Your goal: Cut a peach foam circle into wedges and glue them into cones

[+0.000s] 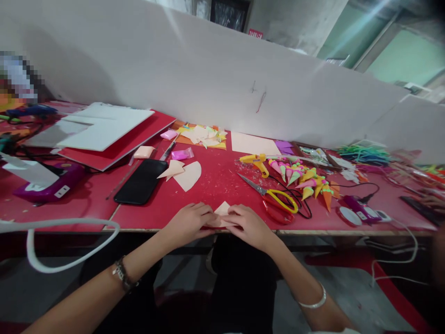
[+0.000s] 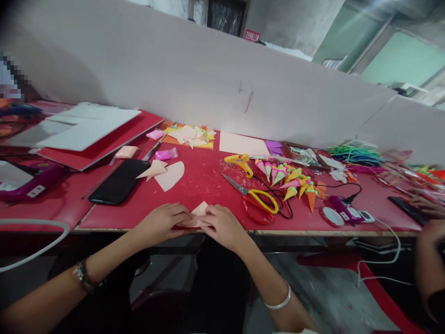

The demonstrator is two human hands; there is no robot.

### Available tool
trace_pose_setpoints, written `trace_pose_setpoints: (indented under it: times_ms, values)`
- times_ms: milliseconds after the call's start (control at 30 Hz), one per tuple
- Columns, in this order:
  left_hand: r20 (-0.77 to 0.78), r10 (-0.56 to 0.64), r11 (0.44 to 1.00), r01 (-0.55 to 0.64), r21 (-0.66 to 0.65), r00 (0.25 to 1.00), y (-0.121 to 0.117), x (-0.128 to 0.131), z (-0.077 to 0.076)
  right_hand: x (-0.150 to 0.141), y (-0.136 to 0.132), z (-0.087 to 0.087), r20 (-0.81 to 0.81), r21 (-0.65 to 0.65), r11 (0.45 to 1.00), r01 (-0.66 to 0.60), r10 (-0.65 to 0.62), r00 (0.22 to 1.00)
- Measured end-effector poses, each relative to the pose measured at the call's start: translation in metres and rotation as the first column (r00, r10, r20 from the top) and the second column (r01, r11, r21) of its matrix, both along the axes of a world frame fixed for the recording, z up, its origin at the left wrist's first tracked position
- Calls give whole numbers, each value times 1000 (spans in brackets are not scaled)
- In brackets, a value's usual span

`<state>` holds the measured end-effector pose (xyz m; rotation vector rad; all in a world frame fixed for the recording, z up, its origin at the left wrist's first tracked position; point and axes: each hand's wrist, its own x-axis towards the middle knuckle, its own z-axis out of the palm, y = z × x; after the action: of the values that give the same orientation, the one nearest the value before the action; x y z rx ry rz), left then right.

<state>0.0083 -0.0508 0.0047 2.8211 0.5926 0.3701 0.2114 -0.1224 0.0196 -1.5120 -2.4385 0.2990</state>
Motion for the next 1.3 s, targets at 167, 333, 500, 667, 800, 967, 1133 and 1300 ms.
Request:
trace_pose_setpoints:
  times_ms: [167, 333, 500, 667, 800, 967, 1133, 1300]
  values:
    - [23, 73, 997, -73, 13, 997, -3, 3, -5, 4, 13, -5, -128, -20, 999, -27, 25, 992]
    - [39, 176, 984, -176, 7, 984, -3, -1, -8, 5, 25, -9, -222, -68, 998, 5, -20, 975]
    - [36, 291, 955, -293, 53, 956, -2, -1, -7, 3, 32, -17, -220, -54, 994, 90, -100, 970]
    - [67, 338, 939, -341, 44, 939, 3, -1, -9, 0, 34, -27, -249, 4, 985, 174, -168, 954]
    - [69, 364, 928, -368, 63, 929, 4, -2, -8, -3, 31, -31, -243, 39, 979, 201, -186, 952]
    - [67, 391, 917, -395, 62, 918, 6, -3, -6, -5, 31, -32, -193, 59, 975, 216, -201, 960]
    - [-3, 371, 928, -371, 19, 929, 11, -8, -6, -5, 31, -31, -106, 69, 965, 252, -244, 964]
    - [-42, 133, 990, -130, 57, 990, 27, -8, -9, -5, 30, -31, -56, 80, 960, 269, -266, 962]
